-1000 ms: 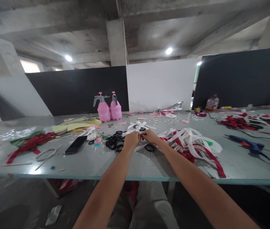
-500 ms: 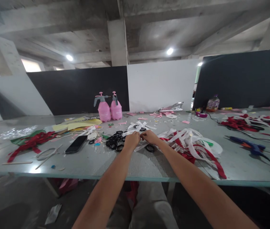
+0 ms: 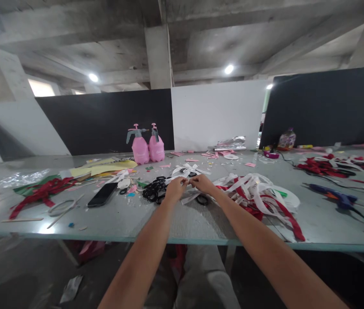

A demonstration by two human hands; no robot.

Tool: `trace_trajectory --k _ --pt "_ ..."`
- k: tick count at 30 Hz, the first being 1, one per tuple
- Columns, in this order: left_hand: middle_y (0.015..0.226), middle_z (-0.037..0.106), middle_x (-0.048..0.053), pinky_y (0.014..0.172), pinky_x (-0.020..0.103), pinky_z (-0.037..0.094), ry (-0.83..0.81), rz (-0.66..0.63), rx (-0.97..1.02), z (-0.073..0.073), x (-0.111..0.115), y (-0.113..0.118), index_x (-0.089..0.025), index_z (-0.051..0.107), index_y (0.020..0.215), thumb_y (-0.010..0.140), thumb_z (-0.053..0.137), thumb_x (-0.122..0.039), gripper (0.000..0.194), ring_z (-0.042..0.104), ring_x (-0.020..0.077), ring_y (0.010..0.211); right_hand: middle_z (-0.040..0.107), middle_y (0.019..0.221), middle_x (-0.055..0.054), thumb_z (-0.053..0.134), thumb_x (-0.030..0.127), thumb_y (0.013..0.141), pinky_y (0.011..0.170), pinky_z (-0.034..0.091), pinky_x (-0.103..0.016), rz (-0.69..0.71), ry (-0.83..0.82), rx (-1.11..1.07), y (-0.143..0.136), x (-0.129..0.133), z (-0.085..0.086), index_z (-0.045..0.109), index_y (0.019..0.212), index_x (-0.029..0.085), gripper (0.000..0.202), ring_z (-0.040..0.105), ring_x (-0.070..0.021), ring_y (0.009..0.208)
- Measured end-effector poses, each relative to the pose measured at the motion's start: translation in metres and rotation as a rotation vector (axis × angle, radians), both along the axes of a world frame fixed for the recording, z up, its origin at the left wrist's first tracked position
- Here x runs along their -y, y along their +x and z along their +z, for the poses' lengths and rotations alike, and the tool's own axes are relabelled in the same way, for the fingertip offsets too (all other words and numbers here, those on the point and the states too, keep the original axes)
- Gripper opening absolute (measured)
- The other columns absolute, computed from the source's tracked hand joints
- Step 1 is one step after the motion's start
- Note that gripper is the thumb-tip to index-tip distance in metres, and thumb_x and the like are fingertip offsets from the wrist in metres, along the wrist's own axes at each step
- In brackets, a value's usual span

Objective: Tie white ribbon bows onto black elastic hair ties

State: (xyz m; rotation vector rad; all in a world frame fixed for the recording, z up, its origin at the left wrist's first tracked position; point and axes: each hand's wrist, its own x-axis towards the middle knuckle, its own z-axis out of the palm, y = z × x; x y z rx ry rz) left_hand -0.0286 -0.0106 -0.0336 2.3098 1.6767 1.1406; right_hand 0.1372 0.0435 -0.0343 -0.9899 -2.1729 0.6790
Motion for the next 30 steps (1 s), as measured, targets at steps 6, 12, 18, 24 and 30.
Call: trace_trajectory --k 6,12,18,24,30 --pt "0.096 0.071 0.003 0.079 0.025 0.043 -0.047 -0.008 0.032 0.002 -0.001 -0.003 -0.022 0.07 0.096 0.088 0.044 -0.037 0.031 0.062 0.0169 0.09 0.039 0.042 0.004 0.048 0.035 0.078 0.045 0.024 -0.021 -0.001 -0.065 -0.013 -0.001 0.003 0.002 0.062 0.061 0.014 0.031 0.032 -0.0083 0.041" --pt "0.093 0.071 0.003 0.074 0.024 0.042 -0.044 0.123 -0.056 0.006 0.005 0.001 -0.025 0.067 0.101 0.085 0.049 -0.035 0.026 0.062 0.0163 0.088 0.056 0.053 0.0 0.047 0.034 0.079 0.048 0.029 -0.021 0.008 -0.022 0.01 -0.002 0.005 0.003 0.067 0.065 0.013 0.033 0.042 -0.009 0.047" --pt "0.091 0.07 0.005 0.075 0.025 0.041 -0.089 0.209 -0.224 0.009 0.009 0.008 -0.023 0.068 0.095 0.084 0.049 -0.035 0.025 0.062 0.0176 0.089 0.062 0.057 -0.002 0.047 0.02 0.075 0.052 0.032 -0.021 0.004 0.034 0.113 -0.003 0.004 0.002 0.068 0.064 0.013 0.025 0.049 -0.0105 0.054" --pt "0.093 0.069 0.006 0.074 0.025 0.041 -0.069 0.236 -0.262 0.009 0.007 0.01 -0.022 0.066 0.096 0.086 0.046 -0.035 0.025 0.062 0.0176 0.087 0.064 0.061 -0.002 0.046 0.013 0.071 0.057 0.035 -0.02 0.025 0.044 0.117 -0.004 -0.002 -0.001 0.069 0.067 0.014 0.024 0.053 -0.0117 0.06" --pt "0.098 0.068 0.005 0.073 0.024 0.04 -0.075 0.262 -0.211 0.011 0.008 0.008 -0.023 0.063 0.1 0.088 0.044 -0.034 0.025 0.061 0.0165 0.088 0.063 0.062 -0.002 0.045 0.016 0.076 0.058 0.035 -0.021 0.015 0.058 0.105 -0.006 0.001 0.004 0.069 0.068 0.014 0.025 0.053 -0.0121 0.06"
